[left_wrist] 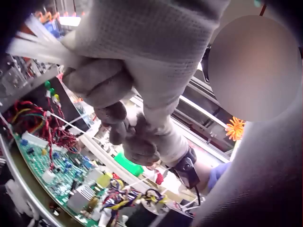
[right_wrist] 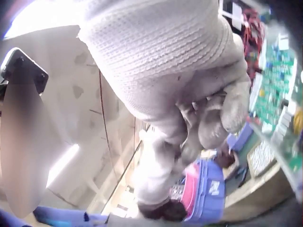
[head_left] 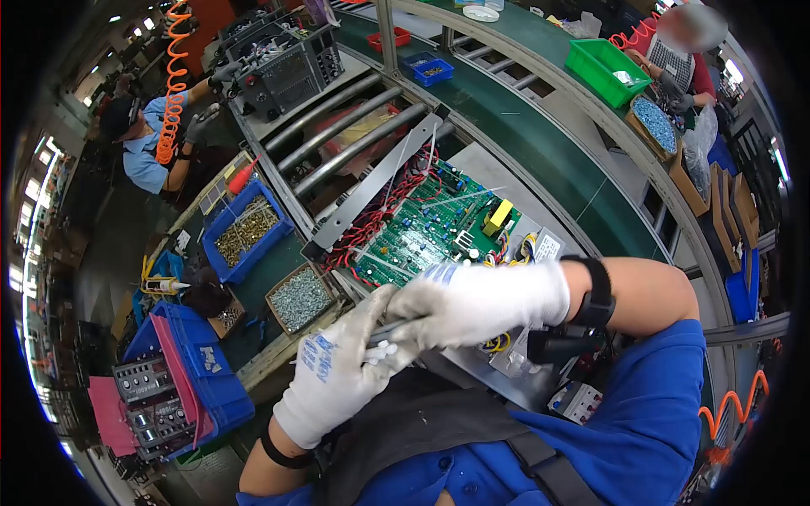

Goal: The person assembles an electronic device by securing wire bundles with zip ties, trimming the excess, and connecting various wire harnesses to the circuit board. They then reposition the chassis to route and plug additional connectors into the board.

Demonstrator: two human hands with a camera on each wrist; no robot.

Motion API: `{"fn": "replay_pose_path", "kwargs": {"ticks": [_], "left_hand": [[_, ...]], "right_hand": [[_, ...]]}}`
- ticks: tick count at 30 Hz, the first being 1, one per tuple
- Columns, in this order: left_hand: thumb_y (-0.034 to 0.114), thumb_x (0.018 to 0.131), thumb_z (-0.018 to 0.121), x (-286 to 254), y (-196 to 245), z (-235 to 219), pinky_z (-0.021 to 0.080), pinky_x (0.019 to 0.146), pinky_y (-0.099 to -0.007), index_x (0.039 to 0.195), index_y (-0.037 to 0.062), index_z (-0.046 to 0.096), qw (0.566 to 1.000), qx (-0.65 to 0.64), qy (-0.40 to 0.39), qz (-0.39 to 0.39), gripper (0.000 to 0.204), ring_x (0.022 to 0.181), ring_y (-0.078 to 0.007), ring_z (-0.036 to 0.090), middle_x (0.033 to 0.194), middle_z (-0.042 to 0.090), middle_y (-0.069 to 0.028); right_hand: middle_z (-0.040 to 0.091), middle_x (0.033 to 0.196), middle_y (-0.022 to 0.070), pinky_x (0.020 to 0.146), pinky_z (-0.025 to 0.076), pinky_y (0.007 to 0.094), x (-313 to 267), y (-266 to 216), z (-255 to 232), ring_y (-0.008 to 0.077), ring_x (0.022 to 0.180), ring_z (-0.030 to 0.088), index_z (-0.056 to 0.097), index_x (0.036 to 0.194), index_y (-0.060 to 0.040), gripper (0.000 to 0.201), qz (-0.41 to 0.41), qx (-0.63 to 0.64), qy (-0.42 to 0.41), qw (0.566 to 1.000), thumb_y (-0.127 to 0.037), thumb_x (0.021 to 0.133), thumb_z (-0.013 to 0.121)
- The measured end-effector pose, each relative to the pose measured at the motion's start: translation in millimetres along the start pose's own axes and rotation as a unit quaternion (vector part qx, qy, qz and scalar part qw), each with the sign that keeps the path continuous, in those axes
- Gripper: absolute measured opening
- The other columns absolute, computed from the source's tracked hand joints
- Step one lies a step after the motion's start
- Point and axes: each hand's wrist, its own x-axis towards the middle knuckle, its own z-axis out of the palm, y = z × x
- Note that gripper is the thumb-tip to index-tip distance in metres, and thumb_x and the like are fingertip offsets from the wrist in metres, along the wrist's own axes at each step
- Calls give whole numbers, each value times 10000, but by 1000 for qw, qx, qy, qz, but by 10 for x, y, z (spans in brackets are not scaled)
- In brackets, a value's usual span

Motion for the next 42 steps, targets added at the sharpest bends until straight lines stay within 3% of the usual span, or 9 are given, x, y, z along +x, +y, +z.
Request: {"fn": "replay_pose_path", "kwargs": {"ticks": [3, 6, 10, 18, 21, 23, 28, 35, 42], "left_hand": [[170, 843, 658, 48, 4, -103, 545, 704, -357, 1215, 28, 595, 982, -41, -82, -165, 403, 827, -312, 675, 969, 664, -181], [150, 851, 644, 57, -270, 151, 534, 728, -374, 1116, 44, 639, 994, -4, -1, -109, 285, 841, -319, 667, 936, 668, -163], [131, 874, 616, 277, -260, 306, 514, 737, -379, 1061, 38, 650, 997, 20, 30, -71, 212, 836, -329, 653, 917, 670, -156], [140, 880, 608, 585, -350, 539, 520, 804, -386, 1073, 34, 659, 997, 54, 14, -57, 226, 902, -331, 656, 971, 674, -161], [106, 832, 616, 690, -412, 635, 526, 801, -381, 1101, 53, 649, 995, 89, 27, -27, 276, 913, -326, 656, 988, 675, -147], [94, 809, 619, 790, -430, 695, 530, 798, -375, 1098, 65, 644, 991, 130, -17, -20, 292, 918, -320, 655, 995, 677, -125], [150, 830, 620, 1017, -424, 842, 520, 562, -410, 1213, 71, 560, 964, 264, -41, 9, 396, 672, -298, 648, 941, 639, -154], [162, 860, 530, 1446, -541, 1046, 521, 537, -426, 1377, -14, 407, 922, 350, -95, -134, 560, 663, -306, 680, 919, 683, -170], [157, 863, 490, 1492, -679, 1098, 508, 502, -448, 1441, -57, 303, 913, 374, -112, -119, 644, 626, -287, 681, 891, 694, -180]], "right_hand": [[653, 756, 179, 664, 499, 382, -60, 230, -566, 267, 698, 655, 679, 868, -8, 294, 64, -170, 144, 973, -296, 826, 642], [681, 919, 127, 764, 508, 346, 15, 785, -1070, 241, 860, 663, 647, 1101, -48, 388, 189, -292, 260, 901, -254, 782, 728], [674, 1023, 186, 833, 494, 419, 263, 1118, -1170, 348, 966, 643, 629, 1148, -36, 514, 83, -363, 268, 888, -279, 710, 745], [675, 900, 181, 772, 501, 419, 347, 1080, -1186, 332, 904, 656, 666, 1027, -58, 406, 153, -347, 230, 896, -274, 693, 748], [661, 851, 165, 742, 504, 413, 386, 1292, -1241, 330, 870, 653, 661, 969, -63, 350, 75, -359, 245, 898, -274, 703, 749], [642, 791, 153, 713, 504, 408, 417, 1337, -1289, 336, 836, 647, 660, 921, -72, 286, -89, -402, 284, 866, -273, 732, 734], [652, 769, 131, 687, 509, 420, 526, 1228, -1416, 329, 784, 655, 659, 849, -92, 193, -51, -497, 229, 835, -255, 756, 707], [670, 788, 142, 667, 531, 431, 623, 1266, -1249, 331, 765, 672, 659, 826, -84, 171, 6, -509, 291, 810, -227, 735, 686], [675, 788, 124, 675, 530, 440, 594, 1275, -1283, 326, 775, 682, 654, 837, -76, 187, 19, -490, 288, 823, -252, 773, 664]]}}
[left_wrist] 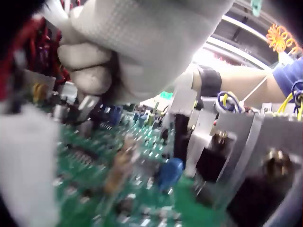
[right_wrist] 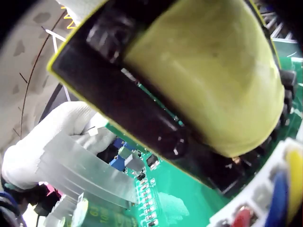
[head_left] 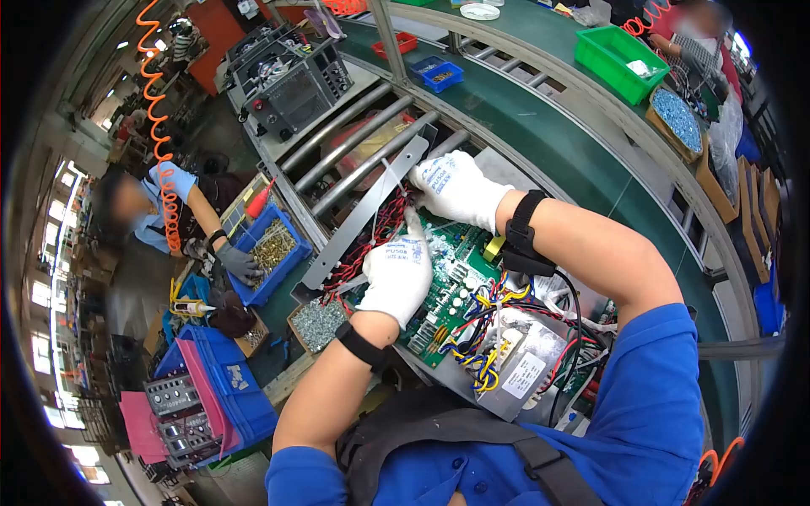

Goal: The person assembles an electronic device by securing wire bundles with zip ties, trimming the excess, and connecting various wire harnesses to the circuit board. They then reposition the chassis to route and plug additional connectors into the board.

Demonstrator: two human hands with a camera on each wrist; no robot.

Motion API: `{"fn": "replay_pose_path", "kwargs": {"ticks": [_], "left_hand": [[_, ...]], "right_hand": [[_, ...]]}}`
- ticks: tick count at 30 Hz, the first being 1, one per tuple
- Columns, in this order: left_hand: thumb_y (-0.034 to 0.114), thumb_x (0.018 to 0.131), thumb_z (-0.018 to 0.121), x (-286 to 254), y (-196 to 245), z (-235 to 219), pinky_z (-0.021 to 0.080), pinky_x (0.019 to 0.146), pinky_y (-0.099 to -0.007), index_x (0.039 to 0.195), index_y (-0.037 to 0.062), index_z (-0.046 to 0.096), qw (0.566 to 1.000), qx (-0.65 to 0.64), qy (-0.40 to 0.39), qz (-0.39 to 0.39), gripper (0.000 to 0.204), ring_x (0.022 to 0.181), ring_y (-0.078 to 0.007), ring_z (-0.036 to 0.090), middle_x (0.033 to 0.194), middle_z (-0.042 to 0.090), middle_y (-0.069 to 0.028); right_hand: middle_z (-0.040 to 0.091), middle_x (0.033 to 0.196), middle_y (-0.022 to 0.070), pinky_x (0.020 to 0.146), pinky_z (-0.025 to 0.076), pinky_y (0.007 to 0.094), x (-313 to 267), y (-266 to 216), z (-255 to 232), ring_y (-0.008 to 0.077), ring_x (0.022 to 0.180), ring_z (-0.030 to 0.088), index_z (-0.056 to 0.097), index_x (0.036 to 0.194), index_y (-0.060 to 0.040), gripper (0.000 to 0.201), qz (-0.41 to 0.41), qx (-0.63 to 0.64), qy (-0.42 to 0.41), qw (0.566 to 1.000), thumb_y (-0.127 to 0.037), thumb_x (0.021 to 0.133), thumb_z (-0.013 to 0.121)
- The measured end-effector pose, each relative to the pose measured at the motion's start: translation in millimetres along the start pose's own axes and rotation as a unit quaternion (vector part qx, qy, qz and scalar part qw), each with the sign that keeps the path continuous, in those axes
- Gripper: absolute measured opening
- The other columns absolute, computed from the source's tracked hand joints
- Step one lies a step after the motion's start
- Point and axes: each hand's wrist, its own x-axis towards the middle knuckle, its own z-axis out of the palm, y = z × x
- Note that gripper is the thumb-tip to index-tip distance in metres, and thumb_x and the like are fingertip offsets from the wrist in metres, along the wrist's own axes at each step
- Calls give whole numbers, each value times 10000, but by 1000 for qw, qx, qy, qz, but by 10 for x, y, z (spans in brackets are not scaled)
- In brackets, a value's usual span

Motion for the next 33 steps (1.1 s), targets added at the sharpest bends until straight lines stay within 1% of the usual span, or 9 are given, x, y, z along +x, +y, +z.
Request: {"fn": "replay_pose_path", "kwargs": {"ticks": [7, 9, 14, 19, 21, 23, 25, 27, 33], "left_hand": [[156, 875, 471, -240, -11, -24, 509, 567, -480, 1377, -62, 402, 997, -47, -22, 50, 551, 674, -300, 678, 841, 677, -158], [154, 875, 486, -272, -19, -21, 503, 556, -469, 1371, -53, 411, 997, -58, 4, 59, 543, 686, -293, 675, 836, 673, -163], [84, 838, 566, -654, 22, -368, 509, 571, -388, 1371, -24, 414, 981, -126, 66, 132, 565, 719, -281, 662, 900, 660, -132], [76, 840, 600, -1041, -137, -649, 529, 630, -363, 1352, 16, 460, 962, -220, 15, 159, 534, 760, -273, 671, 940, 667, -129], [77, 858, 597, -1240, -332, -606, 534, 642, -377, 1293, 30, 533, 929, -276, 177, 174, 443, 753, -296, 669, 919, 672, -144], [79, 841, 620, -1458, -571, -672, 558, 744, -366, 1317, 25, 509, 955, -264, 99, 92, 492, 907, -309, 687, 1095, 668, -171], [52, 855, 597, -1639, -719, -695, 554, 771, -372, 1272, 32, 555, 946, -319, 45, -28, 420, 942, -320, 681, 1127, 659, -181], [-15, 862, 547, -1816, -901, -437, 544, 801, -362, 1245, 15, 577, 913, -396, 79, -62, 385, 915, -317, 684, 1082, 671, -194], [-25, 857, 515, -1816, -763, -516, 535, 751, -341, 1248, 39, 587, 933, -349, 74, -48, 403, 848, -286, 672, 1027, 677, -172]], "right_hand": [[667, 753, 152, 670, 530, 434, 34, -39, 28, 344, 741, 669, 664, 841, -55, 305, 67, -13, -10, 998, -360, 822, 669], [687, 841, 158, 731, 526, 449, 34, -70, -49, 341, 838, 675, 674, 884, -44, 295, 95, 9, -34, 995, -329, 817, 640], [668, 944, 221, 815, 503, 416, 39, 75, -92, 347, 948, 644, 680, 935, -24, 497, 206, 169, -58, 962, -464, 705, 714], [674, 956, 224, 797, 502, 409, 93, 257, -244, 335, 935, 651, 692, 898, 0, 483, 149, 190, -118, 963, -421, 671, 754], [688, 846, 185, 728, 510, 397, 8, 393, -357, 311, 829, 670, 706, 854, -17, 393, 186, 226, -145, 945, -369, 682, 738], [680, 745, 125, 628, 514, 353, -207, 684, -303, 217, 694, 660, 708, 829, -29, 289, 146, 179, -136, 964, -301, 732, 694], [676, 740, 76, 600, 526, 316, -429, 785, -382, 169, 684, 648, 710, 877, -30, 263, 218, 273, -252, 903, -267, 765, 686], [660, 733, 26, 592, 519, 291, -580, 776, -374, 139, 654, 618, 712, 979, -25, 280, 233, 273, -277, 891, -242, 805, 679], [682, 733, 61, 585, 533, 276, -560, 650, -375, 139, 641, 651, 707, 904, 4, 179, 247, 304, -293, 872, -126, 783, 698]]}}
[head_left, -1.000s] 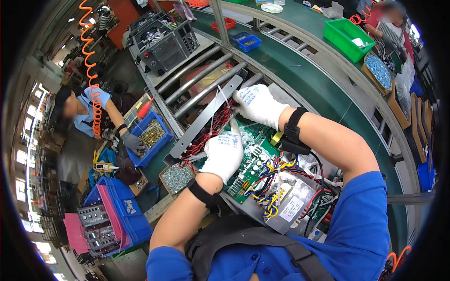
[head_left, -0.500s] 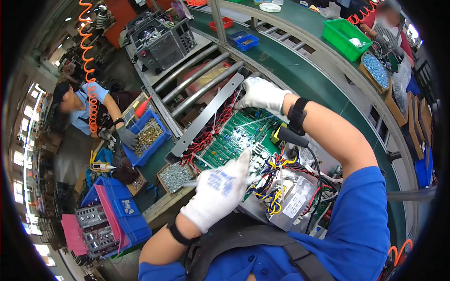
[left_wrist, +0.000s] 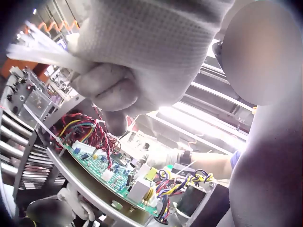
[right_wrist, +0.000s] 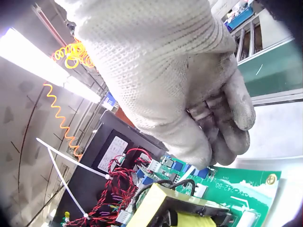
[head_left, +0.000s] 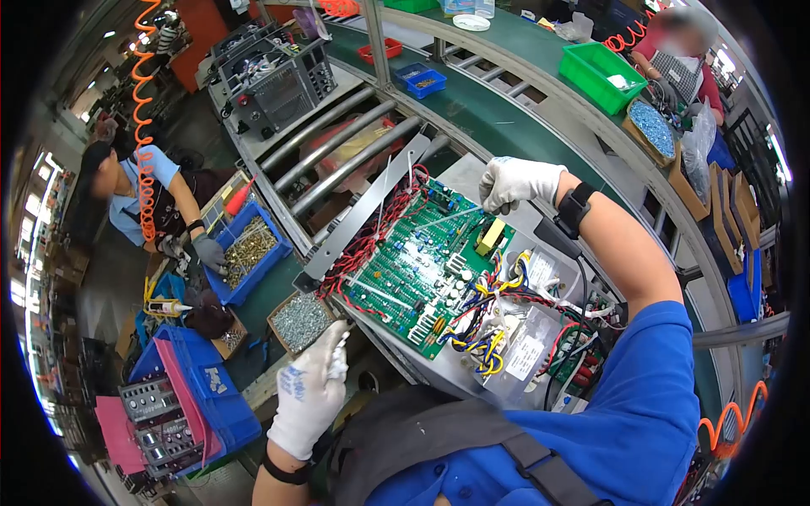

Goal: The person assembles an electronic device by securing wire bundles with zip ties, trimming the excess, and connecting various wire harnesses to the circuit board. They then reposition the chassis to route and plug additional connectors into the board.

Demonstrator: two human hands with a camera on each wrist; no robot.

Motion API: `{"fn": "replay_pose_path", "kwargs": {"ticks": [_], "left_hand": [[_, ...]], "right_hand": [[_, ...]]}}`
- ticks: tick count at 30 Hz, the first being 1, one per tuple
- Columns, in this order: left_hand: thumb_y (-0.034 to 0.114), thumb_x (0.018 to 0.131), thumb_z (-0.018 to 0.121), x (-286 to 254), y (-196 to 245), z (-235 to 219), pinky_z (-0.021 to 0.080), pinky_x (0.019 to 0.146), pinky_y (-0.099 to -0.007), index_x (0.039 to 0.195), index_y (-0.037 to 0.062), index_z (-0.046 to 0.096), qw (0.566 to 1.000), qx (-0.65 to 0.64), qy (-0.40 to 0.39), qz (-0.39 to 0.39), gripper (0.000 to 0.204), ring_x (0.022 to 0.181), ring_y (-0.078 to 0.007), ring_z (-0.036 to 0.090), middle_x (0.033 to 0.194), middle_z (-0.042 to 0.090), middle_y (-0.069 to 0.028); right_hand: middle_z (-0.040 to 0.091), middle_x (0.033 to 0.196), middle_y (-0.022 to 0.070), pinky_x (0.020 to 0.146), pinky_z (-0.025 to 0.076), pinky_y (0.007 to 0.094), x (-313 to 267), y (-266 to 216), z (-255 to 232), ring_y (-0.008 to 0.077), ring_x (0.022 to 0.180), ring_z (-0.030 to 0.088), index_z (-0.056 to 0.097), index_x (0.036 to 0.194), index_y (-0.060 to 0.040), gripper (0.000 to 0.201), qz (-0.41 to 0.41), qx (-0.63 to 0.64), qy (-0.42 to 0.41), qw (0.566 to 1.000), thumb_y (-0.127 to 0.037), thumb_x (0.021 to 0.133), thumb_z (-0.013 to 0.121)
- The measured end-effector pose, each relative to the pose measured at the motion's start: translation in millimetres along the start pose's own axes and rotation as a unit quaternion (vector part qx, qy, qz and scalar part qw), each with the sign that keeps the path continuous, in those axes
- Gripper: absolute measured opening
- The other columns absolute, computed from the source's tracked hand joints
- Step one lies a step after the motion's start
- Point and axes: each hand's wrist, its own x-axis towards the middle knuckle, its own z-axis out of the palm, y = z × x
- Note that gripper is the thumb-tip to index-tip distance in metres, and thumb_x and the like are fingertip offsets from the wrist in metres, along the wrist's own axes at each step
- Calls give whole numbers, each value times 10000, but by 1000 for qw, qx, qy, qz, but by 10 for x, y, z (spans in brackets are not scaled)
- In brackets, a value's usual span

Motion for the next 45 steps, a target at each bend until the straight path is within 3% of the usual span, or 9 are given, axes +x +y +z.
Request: {"fn": "replay_pose_path", "kwargs": {"ticks": [7, 10, 20, 29, 31, 36, 40, 44, 45], "left_hand": [[123, 934, 554, 49, -40, 256, 381, 495, -209, 1270, 5, 557, 967, -212, -104, -97, 356, 536, -31, 459, 851, 664, -27], [188, 974, 528, 150, 249, 331, 328, 434, -167, 1299, -30, 516, 843, -504, -83, -166, 392, 493, -3, 433, 915, 690, -56], [319, 1015, 476, 87, 235, -146, 269, 403, -146, 1171, -20, 499, 827, -552, 67, -77, 374, 489, -13, 364, 665, 458, 42], [297, 1030, 429, 551, -1052, -420, 537, 764, -280, 1250, -91, 472, 878, -463, 120, -27, 448, 893, -205, 612, 1021, 610, -165], [233, 1030, 441, 729, -1239, -304, 487, 637, -213, 1259, -64, 500, 850, -518, 67, -71, 380, 820, -94, 584, 942, 606, -89], [193, 1024, 417, 1131, -1019, 228, 405, 654, -214, 1259, -40, 545, 901, -415, 109, 68, 355, 743, -58, 481, 904, 583, -33], [218, 951, 368, 1257, -955, 452, 431, 724, -303, 1207, -117, 541, 886, -413, 155, 146, 456, 791, -140, 506, 1079, 603, -139], [301, 982, 408, 1345, -863, 407, 404, 594, -290, 1155, -135, 547, 932, -178, 212, 233, 490, 678, -140, 467, 917, 572, -131], [326, 969, 476, 1371, -821, 435, 381, 545, -283, 1154, -131, 553, 896, -371, 199, 143, 499, 630, -140, 453, 840, 550, -103]], "right_hand": [[669, 725, 39, 566, 503, 270, -551, -481, -227, 114, 618, 624, 691, 831, -1, 116, -97, 86, -67, 989, -112, 803, 673], [642, 708, 21, 570, 471, 264, -892, -1016, 232, 94, 611, 582, 685, 835, -2, 128, -267, 50, -64, 960, -127, 835, 661], [611, 722, 112, 632, 472, 346, -1210, -1490, 1242, 181, 694, 601, 633, 921, 6, 276, -289, 0, -228, 930, -264, 940, 580], [595, 805, 18, 682, 446, 254, -1994, -1334, 231, 101, 746, 539, 631, 1031, 40, 310, -137, -73, 315, 936, -250, 931, 584], [587, 839, 7, 693, 433, 233, -2301, -1181, 309, 84, 765, 529, 629, 1049, 34, 306, -62, -37, 359, 931, -244, 935, 571], [616, 957, 12, 809, 420, 243, -3249, -1321, 1080, 97, 886, 541, 622, 1121, -4, 411, 172, 1, 473, 864, -368, 942, 554], [635, 1062, 28, 879, 433, 252, -3520, -1329, 2178, 96, 966, 554, 618, 1183, -11, 408, 310, 111, 677, 658, -349, 976, 525], [599, 1247, 64, 997, 406, 293, -3502, -649, 3307, 146, 1147, 546, 554, 1295, -20, 438, 192, 381, 713, 557, -338, 997, 501], [590, 1263, 64, 1023, 393, 299, -3391, -358, 3592, 149, 1175, 534, 534, 1311, -16, 427, 264, 161, 697, 647, -310, 1004, 491]]}}
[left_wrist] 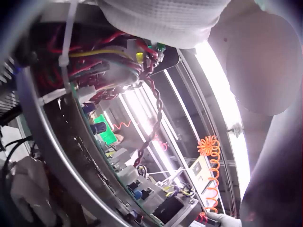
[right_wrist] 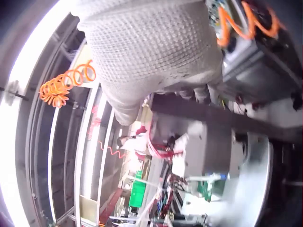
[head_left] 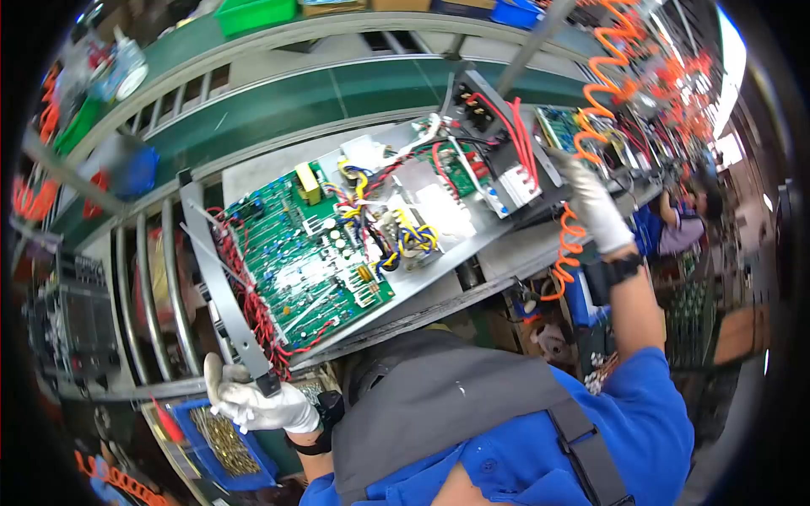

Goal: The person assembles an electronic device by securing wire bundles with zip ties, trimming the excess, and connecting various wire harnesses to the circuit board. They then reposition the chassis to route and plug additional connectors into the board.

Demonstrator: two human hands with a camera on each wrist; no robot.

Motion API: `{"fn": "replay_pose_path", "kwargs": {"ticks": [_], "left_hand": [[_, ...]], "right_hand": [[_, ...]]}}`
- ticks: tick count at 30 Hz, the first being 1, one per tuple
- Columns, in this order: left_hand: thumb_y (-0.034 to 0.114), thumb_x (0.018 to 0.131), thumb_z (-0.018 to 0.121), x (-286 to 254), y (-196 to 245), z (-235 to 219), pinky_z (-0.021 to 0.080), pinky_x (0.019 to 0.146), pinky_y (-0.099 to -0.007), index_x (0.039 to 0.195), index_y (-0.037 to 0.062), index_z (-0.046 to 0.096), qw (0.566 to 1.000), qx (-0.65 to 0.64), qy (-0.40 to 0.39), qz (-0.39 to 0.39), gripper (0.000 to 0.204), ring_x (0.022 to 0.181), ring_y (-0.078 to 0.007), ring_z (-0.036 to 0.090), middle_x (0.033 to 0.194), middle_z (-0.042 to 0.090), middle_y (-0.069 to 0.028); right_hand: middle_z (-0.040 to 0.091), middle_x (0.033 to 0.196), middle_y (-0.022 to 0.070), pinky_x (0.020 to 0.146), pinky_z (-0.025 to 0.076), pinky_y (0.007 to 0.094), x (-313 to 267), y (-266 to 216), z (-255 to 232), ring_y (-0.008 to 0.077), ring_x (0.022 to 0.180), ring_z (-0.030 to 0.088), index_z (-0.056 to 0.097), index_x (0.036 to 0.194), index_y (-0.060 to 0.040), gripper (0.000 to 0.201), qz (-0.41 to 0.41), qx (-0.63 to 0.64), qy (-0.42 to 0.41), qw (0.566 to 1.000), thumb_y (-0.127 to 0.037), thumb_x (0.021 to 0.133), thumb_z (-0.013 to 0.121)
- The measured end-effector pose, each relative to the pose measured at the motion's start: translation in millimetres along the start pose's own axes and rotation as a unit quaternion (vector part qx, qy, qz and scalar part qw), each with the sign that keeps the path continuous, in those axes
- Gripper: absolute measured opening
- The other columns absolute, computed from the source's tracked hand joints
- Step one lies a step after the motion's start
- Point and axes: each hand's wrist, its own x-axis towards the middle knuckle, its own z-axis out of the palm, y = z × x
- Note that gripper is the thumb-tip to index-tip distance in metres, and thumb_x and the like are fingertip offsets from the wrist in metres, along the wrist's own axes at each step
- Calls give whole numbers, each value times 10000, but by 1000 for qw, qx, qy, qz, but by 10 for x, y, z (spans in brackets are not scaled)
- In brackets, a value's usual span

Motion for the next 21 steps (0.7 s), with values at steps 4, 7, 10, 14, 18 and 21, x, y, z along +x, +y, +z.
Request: {"fn": "replay_pose_path", "kwargs": {"ticks": [4, 7, 10, 14, 18, 21], "left_hand": [[424, 972, 484, 444, -109, 163, 366, 516, -290, 1160, -113, 572, 973, 100, -47, 203, 575, 595, -140, 459, 770, 536, -87], [315, 1022, 433, 898, -614, 374, 370, 605, -279, 1144, -81, 592, 992, -63, -29, 108, 443, 649, -122, 435, 751, 506, -48], [337, 1048, 373, 1175, -661, 395, 409, 640, -250, 1123, -44, 620, 995, -62, -47, 70, 460, 662, -96, 452, 745, 495, -18], [320, 1054, 360, 1487, -1127, 178, 445, 704, -364, 969, -65, 592, 966, 99, -15, 237, 457, 721, -253, 519, 880, 621, -154], [247, 1041, 399, 1543, -975, -306, 447, 721, -366, 980, -59, 579, 995, 67, -10, 67, 360, 759, -227, 529, 828, 594, -147], [227, 1022, 436, 1227, -233, -385, 434, 680, -319, 1058, -65, 556, 985, 85, -128, 77, 317, 745, -198, 515, 861, 583, -98]], "right_hand": [[560, 1308, 74, 1068, 369, 302, -198, -485, 534, 164, 1222, 515, 482, 1343, 14, 403, 192, 406, 97, 888, -227, 1020, 462], [556, 1299, 74, 1065, 361, 302, -439, -771, 700, 150, 1242, 476, 474, 1337, 33, 467, 137, 179, 31, 974, -293, 1002, 495], [528, 1310, 53, 1050, 354, 265, -582, -929, 1007, 108, 1212, 464, 393, 1393, 27, 493, 86, 303, 57, 947, -266, 1011, 498], [494, 1322, 71, 1042, 353, 257, -534, -1270, 1195, 108, 1199, 454, 305, 1453, 1, 611, 133, 363, 24, 922, -327, 991, 536], [540, 1155, 39, 942, 406, 251, -521, -1283, 1574, 112, 1013, 478, 266, 1483, -21, 683, 186, 273, 25, 943, -330, 968, 592], [401, 1419, 251, 1084, 332, 412, -516, -1505, 1720, 323, 1344, 377, 147, 1522, -76, 818, 192, 156, -99, 964, -551, 950, 488]]}}
